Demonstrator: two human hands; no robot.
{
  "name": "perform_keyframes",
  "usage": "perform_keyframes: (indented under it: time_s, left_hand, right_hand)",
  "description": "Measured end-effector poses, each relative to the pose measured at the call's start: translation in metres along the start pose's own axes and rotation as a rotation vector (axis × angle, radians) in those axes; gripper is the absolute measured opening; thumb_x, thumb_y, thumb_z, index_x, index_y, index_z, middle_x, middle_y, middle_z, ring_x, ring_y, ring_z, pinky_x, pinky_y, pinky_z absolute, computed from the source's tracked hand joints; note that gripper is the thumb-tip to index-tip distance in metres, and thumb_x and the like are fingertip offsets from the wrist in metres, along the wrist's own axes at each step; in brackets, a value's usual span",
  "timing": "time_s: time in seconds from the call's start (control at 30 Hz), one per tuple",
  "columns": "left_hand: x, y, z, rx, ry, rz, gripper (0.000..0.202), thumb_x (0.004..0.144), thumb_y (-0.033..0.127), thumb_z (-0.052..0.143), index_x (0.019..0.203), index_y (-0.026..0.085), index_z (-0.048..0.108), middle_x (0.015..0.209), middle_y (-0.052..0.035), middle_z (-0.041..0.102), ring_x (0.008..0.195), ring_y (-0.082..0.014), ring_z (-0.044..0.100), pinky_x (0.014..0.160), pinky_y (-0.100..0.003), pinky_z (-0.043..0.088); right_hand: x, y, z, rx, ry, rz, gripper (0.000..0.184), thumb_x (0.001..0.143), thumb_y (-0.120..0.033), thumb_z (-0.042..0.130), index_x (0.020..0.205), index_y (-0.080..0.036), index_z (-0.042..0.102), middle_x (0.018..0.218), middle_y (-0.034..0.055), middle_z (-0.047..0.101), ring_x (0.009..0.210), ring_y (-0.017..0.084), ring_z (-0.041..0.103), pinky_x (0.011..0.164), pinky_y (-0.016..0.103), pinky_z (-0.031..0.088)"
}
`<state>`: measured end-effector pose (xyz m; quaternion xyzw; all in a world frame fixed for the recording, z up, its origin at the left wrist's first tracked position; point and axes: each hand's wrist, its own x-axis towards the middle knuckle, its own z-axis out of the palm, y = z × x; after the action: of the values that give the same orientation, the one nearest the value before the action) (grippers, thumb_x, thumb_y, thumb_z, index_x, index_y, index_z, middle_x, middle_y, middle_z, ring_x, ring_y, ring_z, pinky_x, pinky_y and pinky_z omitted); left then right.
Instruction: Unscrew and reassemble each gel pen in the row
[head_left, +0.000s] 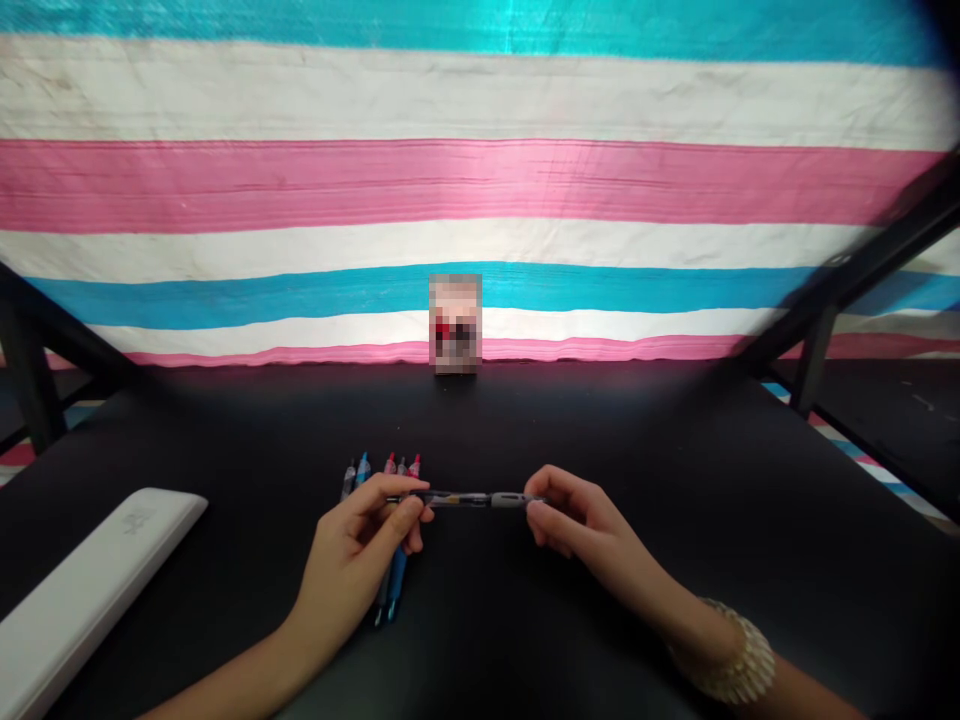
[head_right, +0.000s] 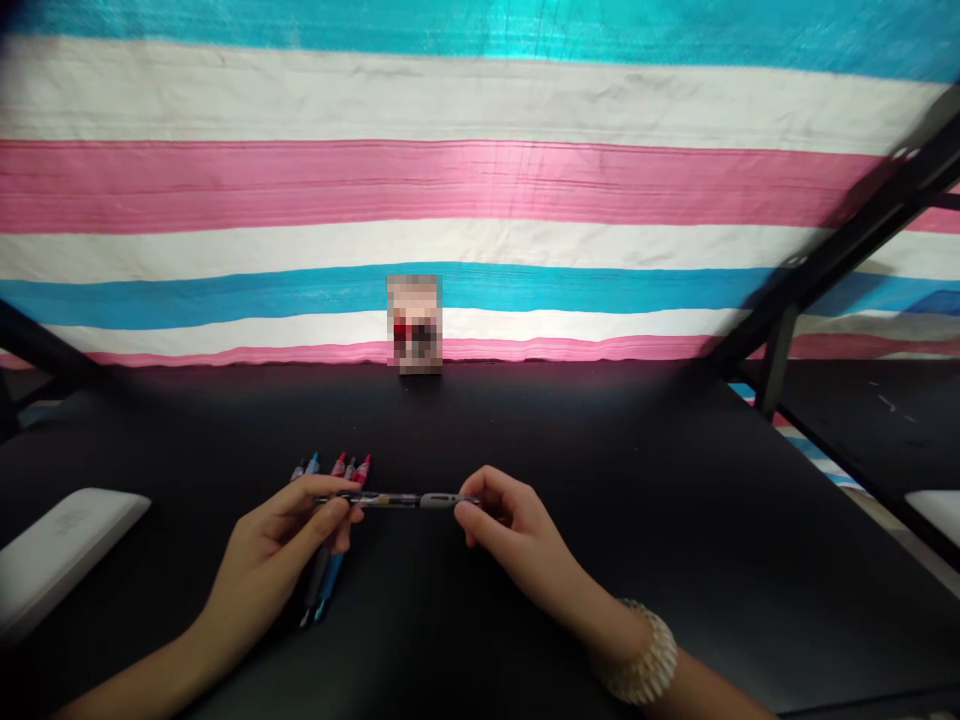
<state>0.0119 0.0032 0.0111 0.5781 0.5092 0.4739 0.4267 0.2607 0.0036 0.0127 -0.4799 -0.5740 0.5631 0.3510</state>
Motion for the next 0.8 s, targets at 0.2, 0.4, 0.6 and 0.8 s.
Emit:
perform_keyframes:
  time_s: [0.2,0.4,0.6,0.8]
  left_hand:
    - [-0.0015,0.0004,0.0000,-0.004,0.000,-0.006,0.012,0.088,0.024,0.065,0.093,0.019,0.074,0.058,0.0008,0.069,0.052,-0.0138,0.064,0.053,-0.023,0.055]
    - [-0.0026,-0.0026,-0.0012,-0.015,0.003,-0.003,0.013,0.089,0.025,0.064,0.095,0.020,0.074,0.059,0.0016,0.069,0.054,-0.0125,0.064,0.055,-0.021,0.054]
    - [-0.0027,-0.0036,-0.0019,-0.017,0.009,-0.015,0.014,0.090,0.027,0.063,0.096,0.019,0.074,0.057,0.0014,0.067,0.057,-0.0149,0.065,0.057,-0.024,0.055]
    - [-0.0037,-0.0047,-0.0020,-0.019,0.013,-0.027,0.013,0.091,0.027,0.064,0.096,0.019,0.073,0.058,0.0017,0.067,0.056,-0.0140,0.064,0.056,-0.023,0.054]
  right_hand:
    - [0.0013,0.0009,-0.0002,-0.004,-0.013,0.030,0.050,0.097,-0.059,0.051,0.068,-0.019,0.052,0.062,-0.0016,0.052,0.055,0.012,0.041,0.052,0.025,0.030]
    - [0.0024,0.0013,-0.0011,0.059,-0.019,0.051,0.044,0.096,-0.057,0.055,0.075,-0.018,0.054,0.063,-0.0025,0.053,0.054,0.011,0.042,0.051,0.024,0.030]
    - [0.0031,0.0026,-0.0006,0.087,-0.006,0.034,0.041,0.091,-0.057,0.063,0.078,-0.019,0.053,0.063,-0.0044,0.051,0.053,0.009,0.039,0.050,0.023,0.029]
    - [0.0031,0.0021,-0.0010,0.036,-0.054,0.064,0.051,0.095,-0.060,0.053,0.067,-0.018,0.053,0.060,-0.0023,0.051,0.051,0.010,0.040,0.050,0.024,0.029]
